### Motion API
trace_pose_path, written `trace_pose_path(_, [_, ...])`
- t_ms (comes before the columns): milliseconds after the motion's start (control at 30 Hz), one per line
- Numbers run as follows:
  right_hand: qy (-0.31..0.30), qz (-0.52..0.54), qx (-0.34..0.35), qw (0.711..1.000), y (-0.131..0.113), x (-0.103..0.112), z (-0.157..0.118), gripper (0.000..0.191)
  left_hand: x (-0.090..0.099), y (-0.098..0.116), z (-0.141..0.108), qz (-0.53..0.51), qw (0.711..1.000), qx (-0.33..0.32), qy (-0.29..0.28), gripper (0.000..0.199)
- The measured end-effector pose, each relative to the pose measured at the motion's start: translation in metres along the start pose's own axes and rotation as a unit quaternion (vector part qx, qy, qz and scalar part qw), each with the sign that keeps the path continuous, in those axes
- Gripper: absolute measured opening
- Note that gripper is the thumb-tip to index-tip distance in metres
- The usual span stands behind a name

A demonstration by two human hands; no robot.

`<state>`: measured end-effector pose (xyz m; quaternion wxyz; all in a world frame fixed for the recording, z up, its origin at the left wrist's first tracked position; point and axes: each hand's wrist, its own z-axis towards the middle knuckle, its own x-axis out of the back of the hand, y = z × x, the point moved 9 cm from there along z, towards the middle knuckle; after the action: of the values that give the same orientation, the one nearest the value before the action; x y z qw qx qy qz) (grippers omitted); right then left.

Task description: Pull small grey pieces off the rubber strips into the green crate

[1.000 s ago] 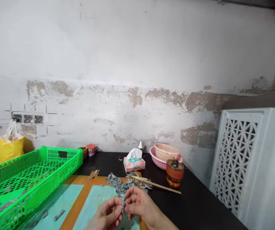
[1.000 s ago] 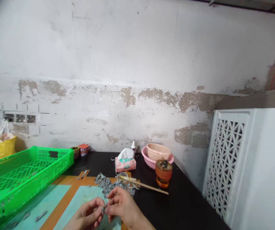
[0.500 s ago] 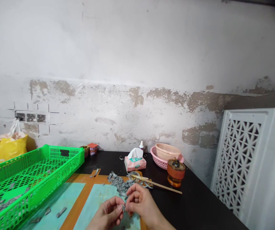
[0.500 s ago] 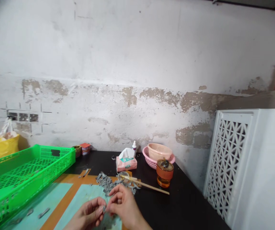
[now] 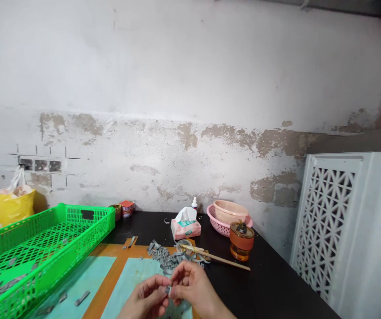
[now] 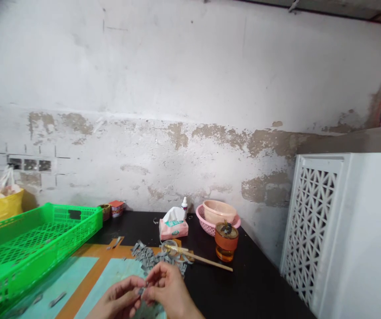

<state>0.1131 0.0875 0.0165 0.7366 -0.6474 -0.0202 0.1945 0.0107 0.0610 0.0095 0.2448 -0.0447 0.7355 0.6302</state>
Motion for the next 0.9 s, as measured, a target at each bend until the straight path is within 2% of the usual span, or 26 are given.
trace_pose_path(167, [-0.011, -0.010, 0.003, 1.000, -0.001, -0.001, -0.001, 0.040, 0.004, 0.000, 0.001, 0.003, 1.000, 0.013, 0.016, 0.026])
trace_pose_path(333, [0.006, 0.002, 0.007, 1.000, -0.004, -0.002, 0.000, 0.043, 0.011, -0.003, 0.006, 0.009, 0.999, 0.015, 0.031, 0.038])
trace_pose_path(467, [0.010, -0.011, -0.005, 1.000, -0.004, -0.002, 0.000, 0.041, 0.021, -0.008, 0.011, 0.040, 0.998, 0.006, 0.048, 0.035])
trace_pose_path(533, [-0.013, -0.021, -0.016, 1.000, -0.005, -0.003, -0.001, 0.040, 0.026, -0.008, 0.013, 0.038, 0.998, 0.001, 0.056, 0.036])
trace_pose_path(633, [-0.080, -0.045, -0.031, 0.995, -0.009, -0.008, -0.006, 0.039, 0.032, -0.007, 0.012, 0.021, 0.997, 0.001, 0.070, 0.037])
trace_pose_path(733, [-0.135, -0.056, -0.048, 0.988, -0.013, -0.012, -0.015, 0.044, 0.026, -0.007, 0.009, 0.020, 0.999, 0.011, 0.047, 0.034])
trace_pose_path(800, [-0.148, -0.053, -0.044, 0.987, -0.018, -0.013, -0.018, 0.045, 0.018, -0.006, 0.007, 0.029, 0.999, 0.016, 0.021, 0.032])
trace_pose_path(900, [-0.140, -0.066, 0.003, 0.988, -0.029, -0.012, -0.011, 0.039, 0.015, -0.004, 0.004, 0.038, 0.999, 0.018, 0.002, 0.028])
